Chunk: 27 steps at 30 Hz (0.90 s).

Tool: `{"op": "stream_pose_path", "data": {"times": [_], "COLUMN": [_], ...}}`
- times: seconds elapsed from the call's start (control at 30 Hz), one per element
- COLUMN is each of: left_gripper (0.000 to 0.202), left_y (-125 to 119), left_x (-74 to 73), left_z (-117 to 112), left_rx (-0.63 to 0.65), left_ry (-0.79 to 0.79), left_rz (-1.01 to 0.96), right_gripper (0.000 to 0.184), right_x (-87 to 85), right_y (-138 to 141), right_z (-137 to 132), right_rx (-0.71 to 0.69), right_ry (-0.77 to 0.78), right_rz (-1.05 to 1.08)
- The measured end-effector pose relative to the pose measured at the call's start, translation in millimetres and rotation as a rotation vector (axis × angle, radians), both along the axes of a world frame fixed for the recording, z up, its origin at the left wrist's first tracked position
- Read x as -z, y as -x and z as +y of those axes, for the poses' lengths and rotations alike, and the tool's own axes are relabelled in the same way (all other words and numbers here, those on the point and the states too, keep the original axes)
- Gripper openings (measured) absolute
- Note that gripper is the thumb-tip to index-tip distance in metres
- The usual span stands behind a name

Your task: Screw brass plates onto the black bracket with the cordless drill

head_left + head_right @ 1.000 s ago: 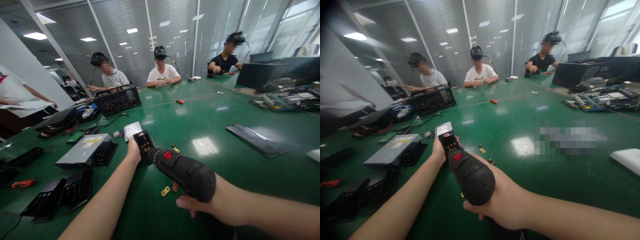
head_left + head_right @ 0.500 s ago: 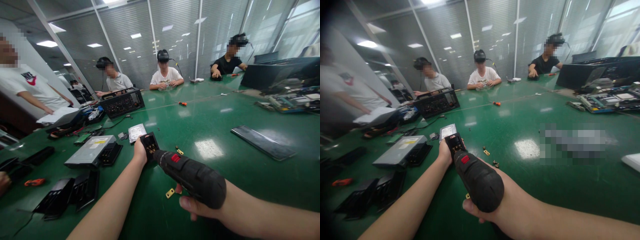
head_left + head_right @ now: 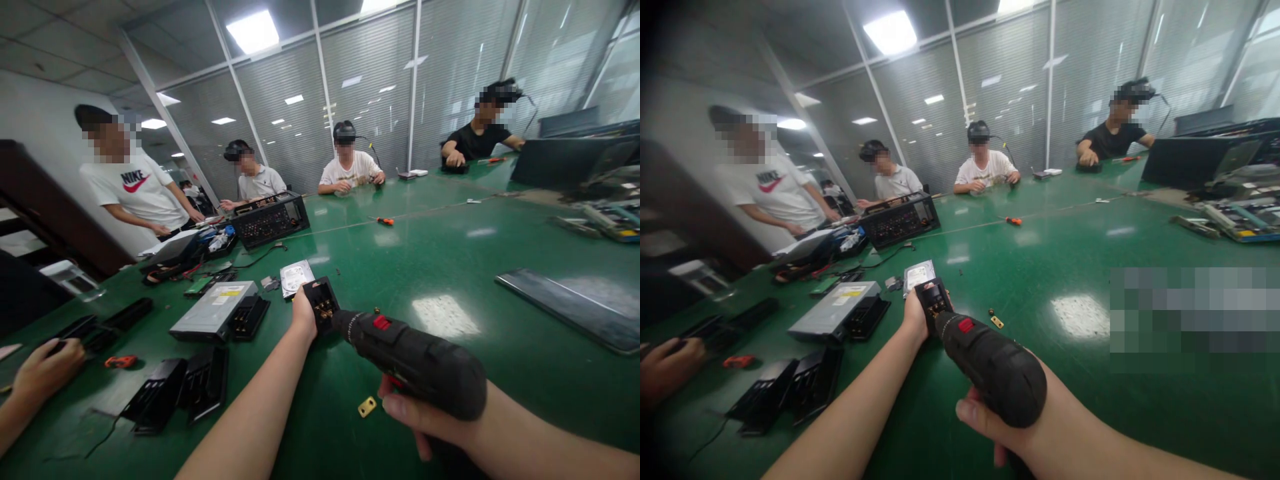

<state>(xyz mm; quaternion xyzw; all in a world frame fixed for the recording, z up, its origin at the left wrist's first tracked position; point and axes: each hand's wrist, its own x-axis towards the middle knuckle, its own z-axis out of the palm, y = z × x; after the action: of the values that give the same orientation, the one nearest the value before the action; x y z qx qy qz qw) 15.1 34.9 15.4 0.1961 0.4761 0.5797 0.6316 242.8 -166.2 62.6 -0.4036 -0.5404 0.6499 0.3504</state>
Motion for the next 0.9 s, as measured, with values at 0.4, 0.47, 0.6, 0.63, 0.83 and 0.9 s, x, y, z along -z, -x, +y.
{"op": "stream_pose_path", "data": {"times": [0.4, 0.47, 0.6, 0.63, 0.83, 0.9], "left_gripper": [0.015, 0.017, 0.016, 0.016, 0.019, 0.022], "left_y": [3, 3, 4, 3, 3, 3], "left_x": [0.1, -0.9, -2.2, -2.2, -0.8, -0.6], "left_z": [-1, -1, -1, -1, -1, -1], "left_rx": [0.000, 0.010, 0.017, 0.010, 0.013, 0.027], "left_ry": [-0.011, 0.001, -0.004, -0.010, -0.016, -0.022], "left_rz": [0.017, 0.014, 0.035, 0.040, 0.021, 0.008], "right_gripper": [0.033, 0.029, 0.030, 0.032, 0.047, 0.042], "right_x": [-0.8, -7.8, -23.9, -26.6, -29.0, -27.1], "right_y": [-8, -8, -5, -5, -1, -1], "right_z": [-1, -3, -7, -8, -11, -11], "right_rx": [-0.010, -0.010, 0.051, 0.057, 0.072, 0.066], "right_ry": [-0.006, -0.020, -0.014, -0.014, -0.011, -0.007], "right_rz": [-0.063, -0.085, -0.184, -0.201, -0.197, -0.215]}}
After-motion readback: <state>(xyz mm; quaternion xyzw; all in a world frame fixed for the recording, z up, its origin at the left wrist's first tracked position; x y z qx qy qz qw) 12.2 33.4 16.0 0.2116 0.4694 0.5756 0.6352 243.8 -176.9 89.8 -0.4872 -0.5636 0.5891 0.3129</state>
